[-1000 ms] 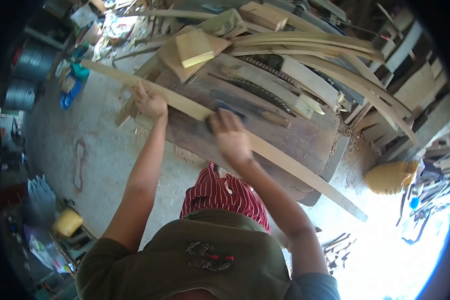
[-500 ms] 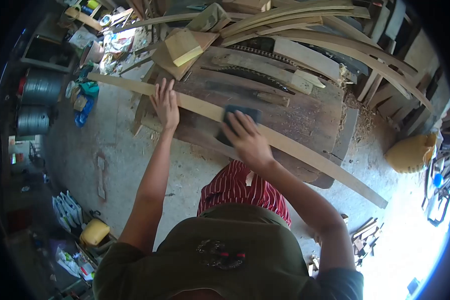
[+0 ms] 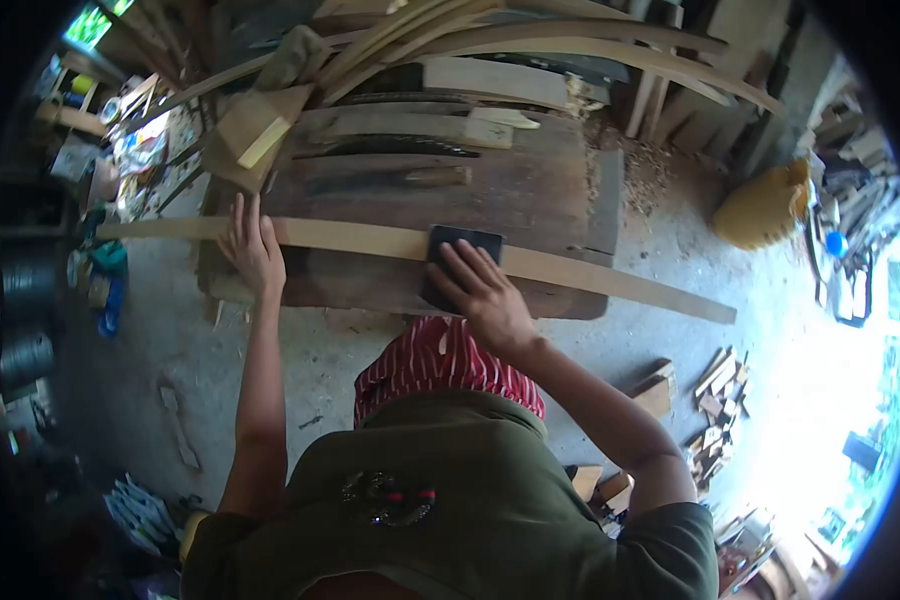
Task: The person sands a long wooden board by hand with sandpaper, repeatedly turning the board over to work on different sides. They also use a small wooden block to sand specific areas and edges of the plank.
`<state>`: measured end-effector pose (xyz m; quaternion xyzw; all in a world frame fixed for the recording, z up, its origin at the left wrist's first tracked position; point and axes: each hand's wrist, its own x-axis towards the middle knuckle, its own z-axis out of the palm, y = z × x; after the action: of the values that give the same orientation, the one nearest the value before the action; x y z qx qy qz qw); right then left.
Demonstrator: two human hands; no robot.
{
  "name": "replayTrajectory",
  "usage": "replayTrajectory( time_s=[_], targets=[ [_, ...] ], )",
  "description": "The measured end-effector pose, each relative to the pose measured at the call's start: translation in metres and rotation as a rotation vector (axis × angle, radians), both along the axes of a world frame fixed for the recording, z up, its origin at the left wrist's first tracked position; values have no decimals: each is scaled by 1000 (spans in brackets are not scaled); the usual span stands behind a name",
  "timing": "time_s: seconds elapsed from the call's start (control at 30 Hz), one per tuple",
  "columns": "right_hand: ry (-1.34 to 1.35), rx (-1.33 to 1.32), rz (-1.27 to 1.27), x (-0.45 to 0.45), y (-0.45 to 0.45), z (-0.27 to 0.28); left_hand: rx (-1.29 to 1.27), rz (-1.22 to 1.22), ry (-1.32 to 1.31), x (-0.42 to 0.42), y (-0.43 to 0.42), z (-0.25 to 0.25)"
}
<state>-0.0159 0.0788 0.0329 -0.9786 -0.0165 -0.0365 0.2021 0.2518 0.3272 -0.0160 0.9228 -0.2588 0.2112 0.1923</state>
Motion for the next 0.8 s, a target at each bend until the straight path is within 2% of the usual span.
replayTrajectory(
  time_s=[0.07,0.1,0.17,0.2,0.3,0.43,0.5,0.63,0.7,0.8],
  targets=[
    [-23,-35,-67,13,10,-1,55,-216,-89,-28,-34,22],
    [-68,-9,-81,34,17,-3,52,-240,-78,-39,-49,19],
    [-107,28,-101,42,12,-10,-124,-444,133,-57,-71,15],
    [-137,48,-118,40,7,-17,-92,-432,-29,-60,-81,15],
    [-164,-59,-220,-11,-35,-16,-18,-350,16,-60,-84,11],
    [-184,-118,-596,-134,-120,-16,9,-348,-59,-60,-87,8],
    [-166,-159,-645,-135,-111,-17,-3,-362,-47,-60,-88,6],
    [-132,83,-347,-93,-58,1,31,-348,-39,-63,-90,10],
    [-118,94,-413,-125,-72,0,32,-364,-51,-60,-91,9],
    [-144,-41,-759,-222,-123,-21,25,-334,-48,-63,-91,5]
  ],
)
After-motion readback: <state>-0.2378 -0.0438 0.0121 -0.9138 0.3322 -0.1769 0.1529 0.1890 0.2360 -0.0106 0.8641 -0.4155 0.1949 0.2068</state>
